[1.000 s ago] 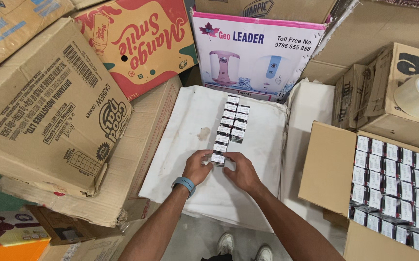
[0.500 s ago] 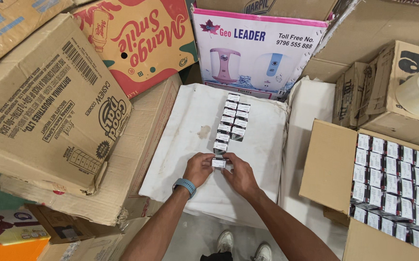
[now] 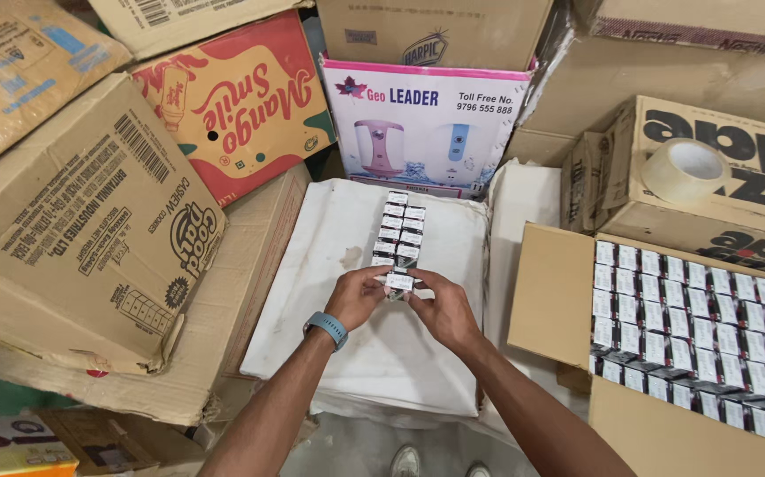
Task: The person repeatedly picks small rectangular boxes from a larger cardboard box and places them onto a white cloth on the floor. The person arranges the small boxes in neat rows on the cloth. The person wears white shoes and a blue wristband.
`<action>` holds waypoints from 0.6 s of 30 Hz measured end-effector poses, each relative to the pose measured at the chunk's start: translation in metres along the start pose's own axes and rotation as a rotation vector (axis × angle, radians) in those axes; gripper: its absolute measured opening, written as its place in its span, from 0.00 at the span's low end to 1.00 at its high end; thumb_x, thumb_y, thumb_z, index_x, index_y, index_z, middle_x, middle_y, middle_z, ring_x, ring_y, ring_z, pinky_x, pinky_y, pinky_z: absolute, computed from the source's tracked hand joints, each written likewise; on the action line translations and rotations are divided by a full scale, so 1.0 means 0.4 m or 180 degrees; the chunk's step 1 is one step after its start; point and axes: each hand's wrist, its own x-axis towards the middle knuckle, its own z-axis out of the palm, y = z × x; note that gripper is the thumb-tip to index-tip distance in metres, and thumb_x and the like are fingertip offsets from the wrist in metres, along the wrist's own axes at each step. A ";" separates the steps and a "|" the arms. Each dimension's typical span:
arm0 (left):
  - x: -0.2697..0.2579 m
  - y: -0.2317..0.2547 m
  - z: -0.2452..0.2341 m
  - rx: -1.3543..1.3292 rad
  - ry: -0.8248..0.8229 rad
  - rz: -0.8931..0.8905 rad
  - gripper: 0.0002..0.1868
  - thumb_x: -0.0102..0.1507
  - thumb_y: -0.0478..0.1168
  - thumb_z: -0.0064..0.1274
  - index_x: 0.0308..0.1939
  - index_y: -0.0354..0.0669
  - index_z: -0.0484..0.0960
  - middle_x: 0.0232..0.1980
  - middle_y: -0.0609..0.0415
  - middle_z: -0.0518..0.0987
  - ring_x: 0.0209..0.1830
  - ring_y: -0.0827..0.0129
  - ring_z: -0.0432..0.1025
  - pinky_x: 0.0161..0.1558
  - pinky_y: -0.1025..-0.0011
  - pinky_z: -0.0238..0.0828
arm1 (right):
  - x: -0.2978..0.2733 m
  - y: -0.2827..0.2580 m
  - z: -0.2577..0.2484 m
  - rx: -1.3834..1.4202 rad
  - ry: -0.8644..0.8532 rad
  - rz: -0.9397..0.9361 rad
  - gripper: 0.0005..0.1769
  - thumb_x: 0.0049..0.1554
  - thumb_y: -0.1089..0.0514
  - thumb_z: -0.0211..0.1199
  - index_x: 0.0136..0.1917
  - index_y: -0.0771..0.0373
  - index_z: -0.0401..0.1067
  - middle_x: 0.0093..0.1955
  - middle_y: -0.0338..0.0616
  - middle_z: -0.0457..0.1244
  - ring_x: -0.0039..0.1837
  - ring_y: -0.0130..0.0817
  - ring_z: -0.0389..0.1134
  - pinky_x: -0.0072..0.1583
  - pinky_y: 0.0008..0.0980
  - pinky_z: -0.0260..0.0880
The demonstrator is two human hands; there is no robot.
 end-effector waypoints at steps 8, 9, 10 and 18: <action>0.061 0.218 0.071 -0.0229 -0.0284 0.0435 0.24 0.61 0.30 0.60 0.63 0.39 0.81 0.54 0.40 0.82 0.42 0.72 0.76 0.47 0.73 0.81 | -0.035 -0.022 -0.168 0.0349 0.0681 -0.0228 0.26 0.55 0.66 0.66 0.67 0.62 0.73 0.64 0.54 0.67 0.63 0.45 0.71 0.56 0.36 0.79; 0.077 0.228 0.092 -0.0287 -0.0366 0.0520 0.24 0.61 0.30 0.60 0.63 0.40 0.81 0.53 0.41 0.83 0.40 0.74 0.76 0.46 0.74 0.81 | -0.042 -0.015 -0.194 0.0389 0.0778 -0.0214 0.27 0.54 0.65 0.67 0.67 0.59 0.73 0.64 0.52 0.68 0.62 0.41 0.72 0.55 0.34 0.79; 0.078 0.257 0.111 -0.0280 -0.0406 0.0547 0.24 0.61 0.30 0.60 0.63 0.40 0.81 0.53 0.41 0.83 0.40 0.74 0.76 0.46 0.74 0.81 | -0.050 -0.012 -0.221 0.0387 0.0828 -0.0214 0.27 0.54 0.65 0.67 0.67 0.59 0.73 0.64 0.52 0.68 0.62 0.41 0.72 0.55 0.34 0.79; 0.097 0.448 0.366 -0.0253 -0.0903 0.0791 0.23 0.61 0.31 0.61 0.61 0.41 0.82 0.52 0.42 0.85 0.37 0.76 0.78 0.43 0.76 0.82 | -0.185 0.079 -0.474 0.0200 0.1475 -0.0183 0.27 0.53 0.66 0.68 0.66 0.56 0.75 0.60 0.51 0.71 0.58 0.38 0.73 0.51 0.33 0.80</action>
